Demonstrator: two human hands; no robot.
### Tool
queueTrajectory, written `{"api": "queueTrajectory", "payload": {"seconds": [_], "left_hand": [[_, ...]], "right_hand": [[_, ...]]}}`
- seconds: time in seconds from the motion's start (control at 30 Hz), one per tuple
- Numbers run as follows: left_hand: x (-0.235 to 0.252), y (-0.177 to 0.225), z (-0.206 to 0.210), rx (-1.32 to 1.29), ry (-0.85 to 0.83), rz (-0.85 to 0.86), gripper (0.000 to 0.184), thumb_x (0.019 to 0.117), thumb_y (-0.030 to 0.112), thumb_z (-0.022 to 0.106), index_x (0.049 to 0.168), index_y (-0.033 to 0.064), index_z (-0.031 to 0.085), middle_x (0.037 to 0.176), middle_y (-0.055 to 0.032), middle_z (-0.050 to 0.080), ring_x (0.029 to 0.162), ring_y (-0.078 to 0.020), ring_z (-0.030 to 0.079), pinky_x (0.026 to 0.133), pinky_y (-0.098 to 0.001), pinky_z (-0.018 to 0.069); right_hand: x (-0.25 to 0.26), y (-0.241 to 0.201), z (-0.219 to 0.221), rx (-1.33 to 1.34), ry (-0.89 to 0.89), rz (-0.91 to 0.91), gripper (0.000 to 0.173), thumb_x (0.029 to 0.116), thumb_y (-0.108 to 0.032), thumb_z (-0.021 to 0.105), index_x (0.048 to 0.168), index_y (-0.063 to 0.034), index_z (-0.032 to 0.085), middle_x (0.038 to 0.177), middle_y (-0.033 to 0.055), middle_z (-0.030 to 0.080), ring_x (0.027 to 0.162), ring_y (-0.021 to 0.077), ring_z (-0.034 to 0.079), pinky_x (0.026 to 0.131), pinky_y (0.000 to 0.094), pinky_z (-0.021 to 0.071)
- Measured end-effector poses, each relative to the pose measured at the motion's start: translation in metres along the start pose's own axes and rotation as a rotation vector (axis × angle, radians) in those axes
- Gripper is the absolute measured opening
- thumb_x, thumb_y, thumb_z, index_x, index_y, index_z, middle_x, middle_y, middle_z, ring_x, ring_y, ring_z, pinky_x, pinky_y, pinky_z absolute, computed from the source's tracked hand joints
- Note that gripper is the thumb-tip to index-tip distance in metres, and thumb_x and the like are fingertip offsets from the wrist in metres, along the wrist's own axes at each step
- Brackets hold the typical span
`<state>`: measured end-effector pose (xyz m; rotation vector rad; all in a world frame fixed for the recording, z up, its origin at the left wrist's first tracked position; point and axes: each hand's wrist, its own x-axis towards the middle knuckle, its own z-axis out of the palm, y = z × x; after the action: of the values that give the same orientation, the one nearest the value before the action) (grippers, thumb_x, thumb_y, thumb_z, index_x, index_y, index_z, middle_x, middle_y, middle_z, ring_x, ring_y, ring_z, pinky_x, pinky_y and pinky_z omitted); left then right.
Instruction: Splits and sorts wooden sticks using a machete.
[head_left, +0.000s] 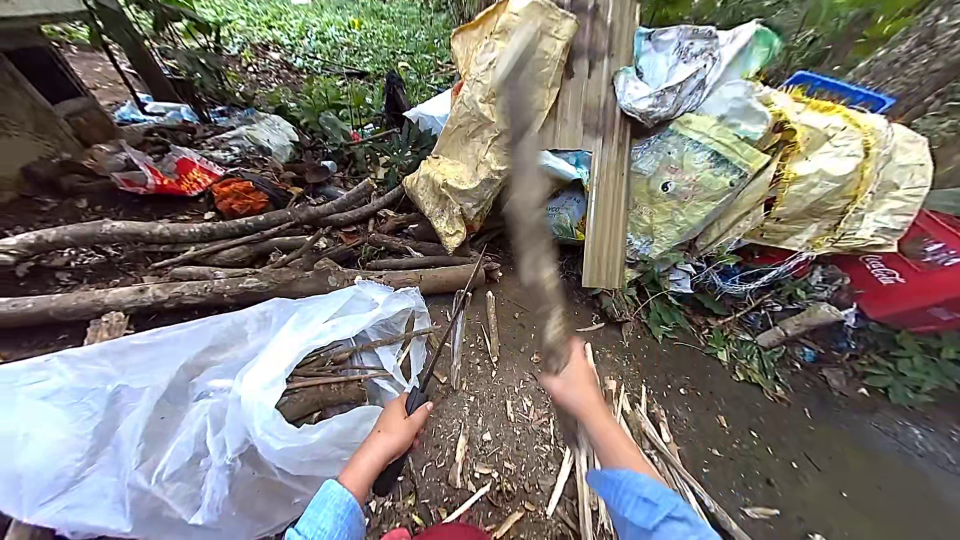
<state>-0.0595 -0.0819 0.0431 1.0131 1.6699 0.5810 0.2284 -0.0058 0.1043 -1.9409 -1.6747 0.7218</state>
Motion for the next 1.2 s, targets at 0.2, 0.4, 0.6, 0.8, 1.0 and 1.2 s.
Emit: {"api": "queueTrajectory", "payload": {"seconds": [0.2, 0.4, 0.6, 0.8, 1.0, 1.2], "left_hand": [[0.016, -0.002, -0.002, 0.149, -0.042, -0.079, 0.045, 0.1063, 0.034, 0.06, 0.134, 0.0, 0.051, 0.085, -0.0101, 0.061, 0.064, -0.017, 0.062, 0.068, -0.0341, 0.0561], [0.032, -0.009, 0.005, 0.139, -0.03, -0.074, 0.042, 0.1058, 0.032, 0.061, 0.131, -0.0007, 0.053, 0.084, -0.0105, 0.061, 0.064, -0.0176, 0.062, 0.068, -0.0354, 0.0562], [0.036, -0.01, 0.006, 0.155, -0.028, -0.067, 0.04, 0.1052, 0.029, 0.062, 0.13, -0.0012, 0.053, 0.083, -0.0102, 0.061, 0.064, -0.0173, 0.061, 0.068, -0.0354, 0.0554], [0.041, -0.028, 0.009, 0.279, -0.032, -0.078, 0.042, 0.1023, 0.03, 0.066, 0.129, -0.0009, 0.056, 0.089, -0.0146, 0.065, 0.071, -0.0224, 0.065, 0.073, -0.0401, 0.057], [0.065, -0.059, 0.032, 0.532, -0.073, -0.118, 0.049, 0.1004, 0.034, 0.065, 0.133, -0.0032, 0.059, 0.124, -0.0277, 0.066, 0.119, -0.0407, 0.064, 0.104, -0.059, 0.0482], [0.067, -0.049, 0.043, 0.485, -0.104, -0.118, 0.048, 0.1018, 0.031, 0.064, 0.135, -0.0033, 0.058, 0.125, -0.0279, 0.065, 0.119, -0.0403, 0.064, 0.104, -0.0577, 0.0476]], "right_hand": [[-0.013, 0.055, 0.069, 0.115, -0.245, 0.269, 0.08, 0.07, -0.009, 0.087, 0.141, -0.0021, 0.05, 0.117, 0.025, 0.068, 0.111, 0.0402, 0.067, 0.094, 0.0609, 0.0523], [-0.018, 0.004, -0.035, 0.362, 0.075, -0.044, 0.074, 0.0646, -0.004, 0.084, 0.132, 0.003, 0.055, 0.108, 0.0207, 0.068, 0.097, 0.0314, 0.068, 0.083, 0.0533, 0.057], [0.012, -0.055, -0.082, 0.561, 0.547, -0.46, 0.09, 0.0632, -0.011, 0.081, 0.141, 0.0046, 0.039, 0.112, 0.0101, 0.063, 0.097, 0.0082, 0.067, 0.084, 0.0284, 0.0577], [0.008, 0.057, 0.047, -0.269, -0.288, 0.228, 0.085, 0.0785, -0.023, 0.083, 0.15, -0.0042, 0.04, 0.121, 0.0255, 0.067, 0.113, 0.0431, 0.067, 0.094, 0.0629, 0.0531], [-0.022, 0.108, 0.091, 0.094, -0.33, 0.36, 0.082, 0.071, -0.012, 0.088, 0.143, -0.0015, 0.05, 0.123, 0.025, 0.067, 0.116, 0.0396, 0.065, 0.098, 0.0604, 0.0509], [-0.012, 0.084, 0.024, 0.229, -0.049, 0.193, 0.08, 0.0663, -0.007, 0.087, 0.139, -0.0009, 0.053, 0.113, 0.0237, 0.068, 0.105, 0.0378, 0.068, 0.089, 0.06, 0.0543]]}}
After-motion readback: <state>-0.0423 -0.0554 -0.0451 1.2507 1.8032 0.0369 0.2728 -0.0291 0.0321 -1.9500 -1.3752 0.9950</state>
